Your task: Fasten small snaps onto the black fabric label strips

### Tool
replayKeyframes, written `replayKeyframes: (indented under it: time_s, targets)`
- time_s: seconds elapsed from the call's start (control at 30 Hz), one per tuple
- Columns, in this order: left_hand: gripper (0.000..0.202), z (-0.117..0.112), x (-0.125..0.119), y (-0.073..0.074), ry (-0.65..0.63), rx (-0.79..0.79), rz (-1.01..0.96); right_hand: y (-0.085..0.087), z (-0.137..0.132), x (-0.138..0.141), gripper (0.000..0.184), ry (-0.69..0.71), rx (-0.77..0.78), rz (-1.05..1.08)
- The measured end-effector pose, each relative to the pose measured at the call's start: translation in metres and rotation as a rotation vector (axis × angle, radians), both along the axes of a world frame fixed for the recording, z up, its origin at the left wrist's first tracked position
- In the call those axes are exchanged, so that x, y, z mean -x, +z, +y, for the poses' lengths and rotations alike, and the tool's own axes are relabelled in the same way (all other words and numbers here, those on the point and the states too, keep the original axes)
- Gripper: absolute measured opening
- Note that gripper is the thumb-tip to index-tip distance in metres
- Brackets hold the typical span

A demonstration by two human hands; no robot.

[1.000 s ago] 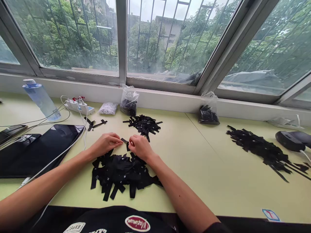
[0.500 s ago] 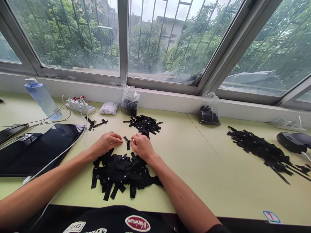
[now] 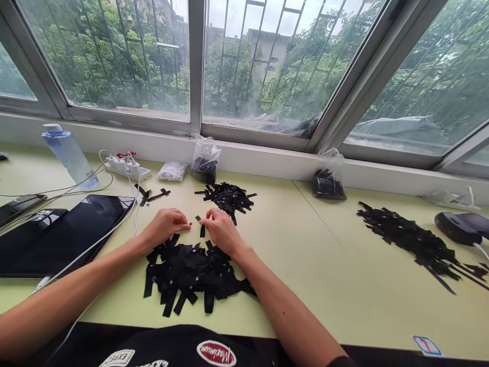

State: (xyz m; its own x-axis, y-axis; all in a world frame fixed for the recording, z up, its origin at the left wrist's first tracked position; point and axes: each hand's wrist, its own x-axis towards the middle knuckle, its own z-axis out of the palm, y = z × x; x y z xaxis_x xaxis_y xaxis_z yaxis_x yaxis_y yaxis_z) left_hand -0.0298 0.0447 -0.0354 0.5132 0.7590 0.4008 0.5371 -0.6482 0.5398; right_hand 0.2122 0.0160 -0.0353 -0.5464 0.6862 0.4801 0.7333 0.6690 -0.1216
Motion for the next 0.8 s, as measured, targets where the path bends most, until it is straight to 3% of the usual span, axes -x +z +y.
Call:
replayKeyframes:
  time_s: [0.3,0.43,0.57,0.8]
  targets:
    - [0.021,-0.009,-0.006,0.011,0.005,-0.023,-0.033,0.004,-0.001,0.001,0.021,0.002,0.003,0.054]
    - [0.019,-0.014,-0.008,0.014,-0.003,-0.036,-0.122,0.012,-0.006,0.006,0.015,0.016,0.036,0.314]
    - [0.017,-0.015,-0.009,0.014,-0.037,-0.059,-0.187,0.02,-0.011,0.011,0.005,-0.001,0.172,0.603]
    - [0.023,-0.019,-0.012,0.016,-0.068,-0.171,-0.23,0.022,-0.016,0.018,0.015,0.033,0.378,0.787]
